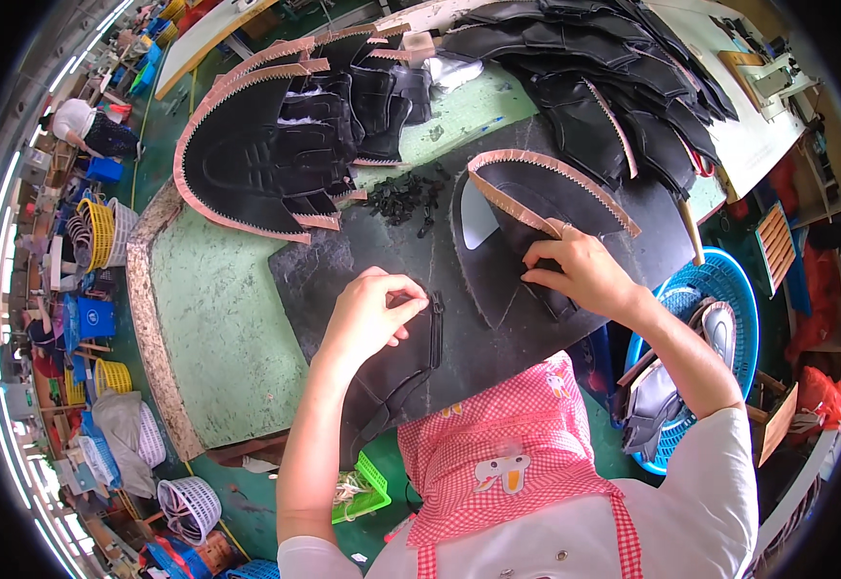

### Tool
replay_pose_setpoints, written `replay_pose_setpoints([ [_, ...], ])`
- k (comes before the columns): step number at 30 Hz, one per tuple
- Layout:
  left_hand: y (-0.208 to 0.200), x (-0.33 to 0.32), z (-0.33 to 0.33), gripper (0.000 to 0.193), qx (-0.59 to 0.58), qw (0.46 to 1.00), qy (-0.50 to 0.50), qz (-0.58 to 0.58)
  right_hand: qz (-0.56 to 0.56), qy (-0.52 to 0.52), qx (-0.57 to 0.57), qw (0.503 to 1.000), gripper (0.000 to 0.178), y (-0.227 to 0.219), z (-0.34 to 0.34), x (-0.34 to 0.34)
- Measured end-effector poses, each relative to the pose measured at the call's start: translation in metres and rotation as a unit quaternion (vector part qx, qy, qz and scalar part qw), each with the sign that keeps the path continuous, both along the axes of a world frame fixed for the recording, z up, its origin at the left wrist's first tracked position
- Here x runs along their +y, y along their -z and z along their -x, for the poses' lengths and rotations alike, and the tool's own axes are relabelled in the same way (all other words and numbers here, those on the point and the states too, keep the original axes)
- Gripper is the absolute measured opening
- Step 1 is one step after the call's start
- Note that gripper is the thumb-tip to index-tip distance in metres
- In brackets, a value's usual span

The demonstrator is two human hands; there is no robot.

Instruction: Picking up, aligning, and stacking black leather shoe upper components at a factory workbench.

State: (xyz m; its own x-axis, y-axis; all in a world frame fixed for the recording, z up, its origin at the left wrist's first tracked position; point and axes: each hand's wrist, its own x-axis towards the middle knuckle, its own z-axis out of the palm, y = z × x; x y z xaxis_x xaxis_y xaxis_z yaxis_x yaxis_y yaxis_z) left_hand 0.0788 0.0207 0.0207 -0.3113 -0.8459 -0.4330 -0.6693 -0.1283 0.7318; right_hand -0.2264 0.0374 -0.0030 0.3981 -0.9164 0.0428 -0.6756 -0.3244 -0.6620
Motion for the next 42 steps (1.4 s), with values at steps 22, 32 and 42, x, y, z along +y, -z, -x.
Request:
replay_pose_setpoints([
  [22,0.023,-0.012,0.029,0.028,0.262,0.949,-0.05,-0.166,-0.093,-0.044,-0.087,0.991,0.019,-0.006,-0.035,0.012],
  [32,0.02,-0.014,0.028,0.024,0.249,0.953,-0.026,-0.17,-0.121,-0.03,-0.06,0.99,0.02,-0.006,-0.041,0.01],
  [42,0.017,-0.009,0.028,0.024,0.252,0.955,-0.008,-0.158,-0.147,-0.005,-0.078,0.986,0.02,-0.012,-0.048,0.008],
])
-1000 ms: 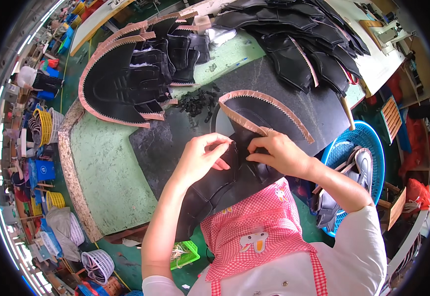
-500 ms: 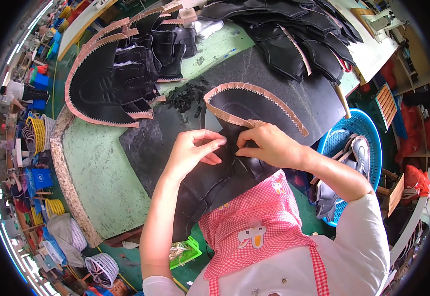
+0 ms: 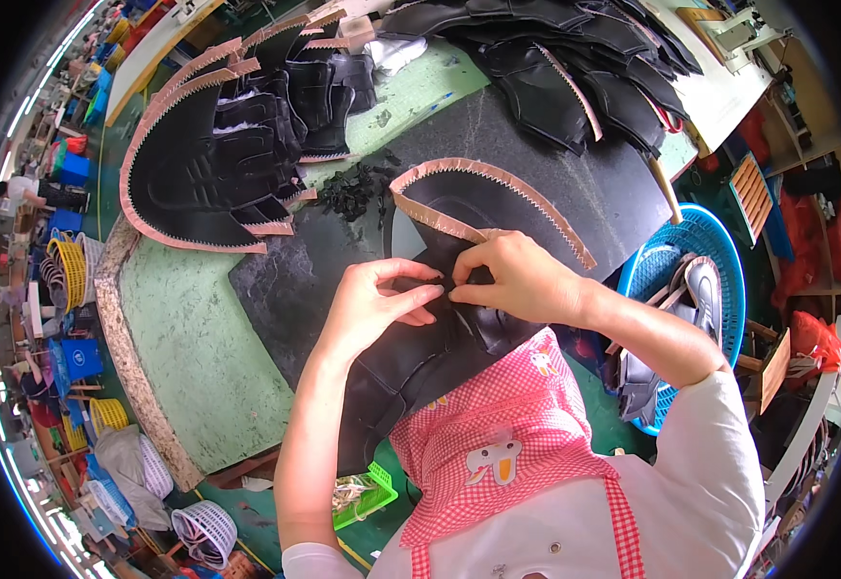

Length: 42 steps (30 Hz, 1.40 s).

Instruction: Picking up, aligning, and stacking black leather shoe upper components at a factory workbench.

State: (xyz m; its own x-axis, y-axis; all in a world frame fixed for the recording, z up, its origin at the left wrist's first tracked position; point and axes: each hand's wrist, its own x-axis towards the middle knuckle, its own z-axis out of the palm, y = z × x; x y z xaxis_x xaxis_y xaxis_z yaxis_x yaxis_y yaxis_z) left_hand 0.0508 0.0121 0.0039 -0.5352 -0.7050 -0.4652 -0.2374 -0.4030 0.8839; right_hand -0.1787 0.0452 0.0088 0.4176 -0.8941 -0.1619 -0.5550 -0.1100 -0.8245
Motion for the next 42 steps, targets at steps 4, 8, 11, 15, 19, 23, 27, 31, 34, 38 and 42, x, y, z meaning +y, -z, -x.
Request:
replay_pose_setpoints([
  [4,-0.003,-0.001,0.0,0.027,-0.01,1.0,-0.009,-0.022,0.038,0.028,-0.011,0.999,0.018,0.001,0.0,0.004],
  [8,0.0,0.004,0.0,0.026,-0.004,0.999,-0.003,-0.035,0.091,0.032,-0.031,0.995,0.017,0.004,-0.001,0.007],
  [11,0.001,0.005,0.0,0.027,0.009,1.0,-0.004,-0.026,0.071,0.011,-0.007,0.997,0.017,0.001,-0.001,0.007],
  [15,-0.001,0.005,0.0,0.025,0.032,0.999,-0.012,-0.031,0.068,0.005,-0.017,0.998,0.017,0.002,0.003,0.004],
  [19,0.004,0.005,-0.003,0.026,0.028,0.998,-0.015,-0.048,0.064,-0.006,0.002,0.998,0.017,-0.005,0.004,0.004],
  [23,0.006,0.006,-0.002,0.028,0.036,0.998,-0.007,-0.047,0.061,-0.02,-0.002,0.998,0.017,-0.008,0.006,0.004],
  [27,0.003,0.008,0.003,0.03,0.032,0.998,-0.018,-0.05,0.081,-0.036,0.006,0.996,0.017,-0.01,0.007,0.006],
  [31,0.003,0.009,0.005,0.03,0.002,0.999,-0.02,-0.027,0.081,-0.046,0.014,0.996,0.017,-0.008,0.01,0.007],
  [34,0.006,0.008,0.007,0.028,-0.004,1.0,-0.011,-0.011,0.053,-0.03,0.008,0.998,0.017,-0.009,0.012,0.009],
  [38,0.005,0.008,0.009,0.026,-0.016,1.0,0.0,0.002,0.049,-0.032,0.013,0.998,0.018,-0.009,0.012,0.009],
  [42,0.004,0.009,0.01,0.024,-0.04,0.999,0.008,0.029,0.083,-0.042,0.002,0.996,0.018,-0.003,0.013,0.008],
])
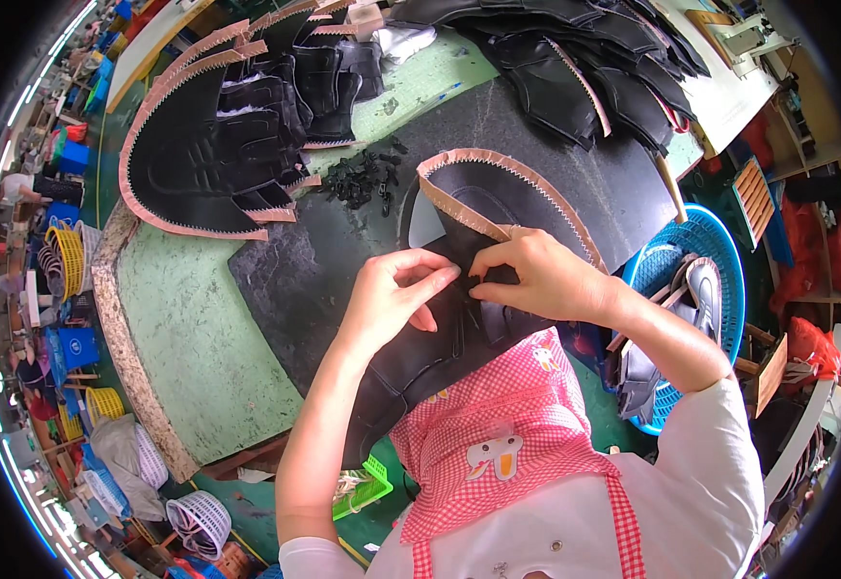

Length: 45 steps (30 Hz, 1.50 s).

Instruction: Picking up, aligning, and stacking black leather shoe upper components at a factory workbench.

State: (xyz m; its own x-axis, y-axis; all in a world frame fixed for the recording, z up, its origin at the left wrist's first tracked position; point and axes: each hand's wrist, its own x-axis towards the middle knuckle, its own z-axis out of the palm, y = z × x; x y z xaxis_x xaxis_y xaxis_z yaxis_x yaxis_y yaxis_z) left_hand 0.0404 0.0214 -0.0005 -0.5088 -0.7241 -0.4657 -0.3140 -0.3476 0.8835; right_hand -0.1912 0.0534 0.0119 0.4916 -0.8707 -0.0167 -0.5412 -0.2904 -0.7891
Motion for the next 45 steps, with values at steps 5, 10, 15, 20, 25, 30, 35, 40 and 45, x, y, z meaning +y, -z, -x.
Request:
replay_pose_setpoints([
  [5,0.0,-0.002,-0.004,0.022,0.013,0.999,0.005,-0.029,-0.004,-0.013,-0.011,1.0,0.019,0.001,0.003,-0.002],
  [10,0.001,-0.002,-0.007,0.025,0.051,0.999,0.016,-0.011,-0.021,-0.022,-0.011,0.999,0.019,0.0,0.004,-0.004],
  [15,-0.004,-0.002,-0.004,0.024,0.04,0.997,0.032,-0.05,-0.051,-0.048,0.018,0.997,0.02,-0.004,0.005,-0.007],
  [20,-0.003,-0.002,-0.005,0.024,0.028,0.997,0.049,-0.048,-0.086,-0.078,0.05,0.992,0.023,-0.016,0.003,-0.011],
  [25,-0.005,-0.003,-0.007,0.024,0.03,0.997,0.041,-0.058,-0.09,-0.104,0.049,0.989,0.024,-0.013,0.003,-0.009],
  [30,-0.002,-0.004,-0.009,0.023,0.038,0.996,0.051,-0.058,-0.108,-0.109,0.071,0.986,0.025,-0.018,0.001,-0.012],
  [35,-0.006,-0.005,-0.005,0.023,0.019,0.996,0.087,-0.027,-0.114,-0.11,0.082,0.984,0.025,-0.016,0.0,-0.013],
  [40,-0.006,-0.004,-0.004,0.023,0.004,0.997,0.079,-0.01,-0.101,-0.086,0.041,0.99,0.024,-0.013,0.001,-0.01],
  [45,-0.007,-0.006,-0.002,0.023,-0.015,0.997,0.077,-0.012,-0.078,-0.047,0.063,0.994,0.021,-0.006,-0.002,-0.001],
])
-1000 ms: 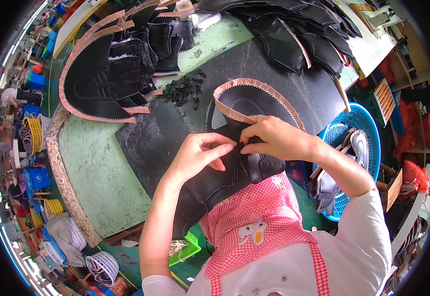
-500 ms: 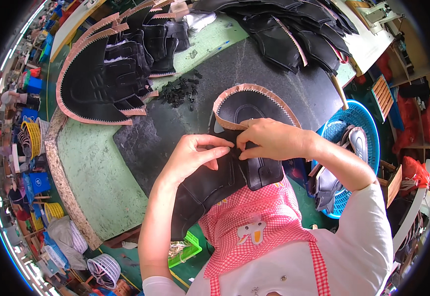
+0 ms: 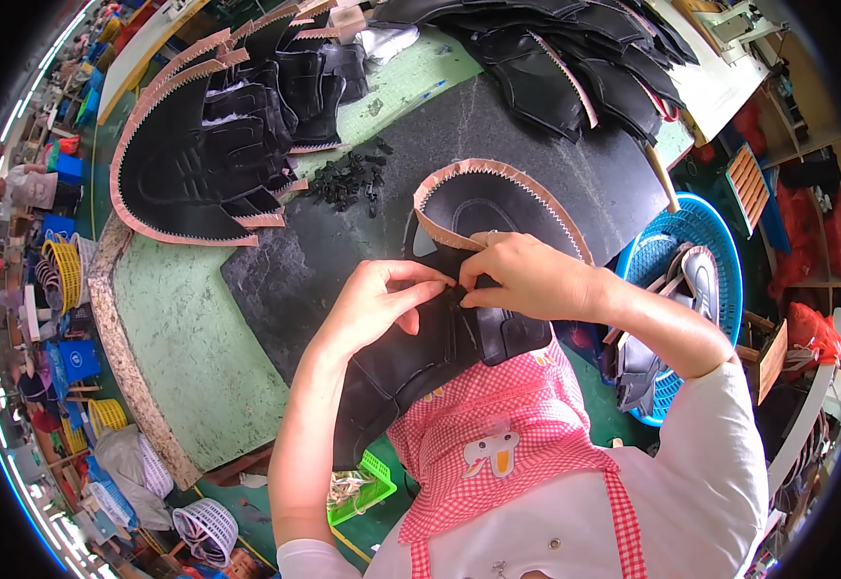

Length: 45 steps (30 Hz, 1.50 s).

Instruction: Picking up, aligning, and stacking black leather shoe upper components at a factory workbench.

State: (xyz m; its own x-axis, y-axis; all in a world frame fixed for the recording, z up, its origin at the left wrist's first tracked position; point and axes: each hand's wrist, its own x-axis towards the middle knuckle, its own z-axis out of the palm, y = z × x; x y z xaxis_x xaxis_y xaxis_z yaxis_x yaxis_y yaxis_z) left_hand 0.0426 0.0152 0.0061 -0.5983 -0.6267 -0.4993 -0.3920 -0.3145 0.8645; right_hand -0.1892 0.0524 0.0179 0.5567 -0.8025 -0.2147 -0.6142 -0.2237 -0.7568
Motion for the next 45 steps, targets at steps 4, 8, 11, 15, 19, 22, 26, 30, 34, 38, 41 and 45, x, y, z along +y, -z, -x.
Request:
replay_pose_setpoints([
  [4,-0.001,0.0,0.0,0.022,-0.006,1.0,0.008,0.005,0.024,0.012,0.013,1.0,0.019,-0.001,-0.003,0.003],
  [8,-0.002,0.001,0.001,0.022,-0.017,1.0,0.005,0.007,0.057,0.018,0.022,0.998,0.018,0.003,-0.004,0.006],
  [11,-0.001,0.002,0.0,0.021,0.013,1.0,0.001,0.006,0.064,0.009,0.027,0.998,0.017,0.005,-0.004,0.004],
  [15,0.001,0.002,0.0,0.02,0.009,1.0,0.008,0.021,0.061,0.019,0.011,0.998,0.017,0.005,-0.004,0.005],
  [19,0.008,0.001,-0.007,0.02,0.045,0.999,-0.009,-0.009,0.047,0.031,0.003,0.998,0.016,0.001,-0.004,0.005],
  [22,0.004,0.001,-0.003,0.019,0.012,1.0,-0.022,-0.002,0.06,0.032,-0.006,0.998,0.016,0.004,-0.003,0.005],
  [26,-0.002,0.006,0.004,0.022,-0.027,0.998,-0.002,0.054,0.046,0.032,-0.003,0.998,0.017,-0.001,-0.001,0.003],
  [30,0.002,0.005,0.002,0.022,-0.027,0.995,0.007,0.092,0.052,0.025,0.001,0.998,0.017,-0.002,-0.001,0.003],
  [34,0.0,0.002,0.002,0.02,-0.017,0.997,0.021,0.073,0.053,0.025,0.01,0.998,0.016,-0.004,-0.003,0.004],
  [38,0.0,-0.004,0.002,0.024,-0.027,0.997,0.041,0.058,0.044,0.017,0.024,0.999,0.016,-0.004,-0.002,0.0],
  [41,-0.005,-0.002,0.003,0.02,-0.031,0.997,0.035,0.054,0.037,0.011,0.016,0.999,0.016,-0.001,-0.003,-0.001],
  [45,0.001,0.002,0.006,0.018,-0.018,0.998,0.008,0.058,0.045,0.015,-0.008,0.999,0.017,0.002,-0.001,0.0],
])
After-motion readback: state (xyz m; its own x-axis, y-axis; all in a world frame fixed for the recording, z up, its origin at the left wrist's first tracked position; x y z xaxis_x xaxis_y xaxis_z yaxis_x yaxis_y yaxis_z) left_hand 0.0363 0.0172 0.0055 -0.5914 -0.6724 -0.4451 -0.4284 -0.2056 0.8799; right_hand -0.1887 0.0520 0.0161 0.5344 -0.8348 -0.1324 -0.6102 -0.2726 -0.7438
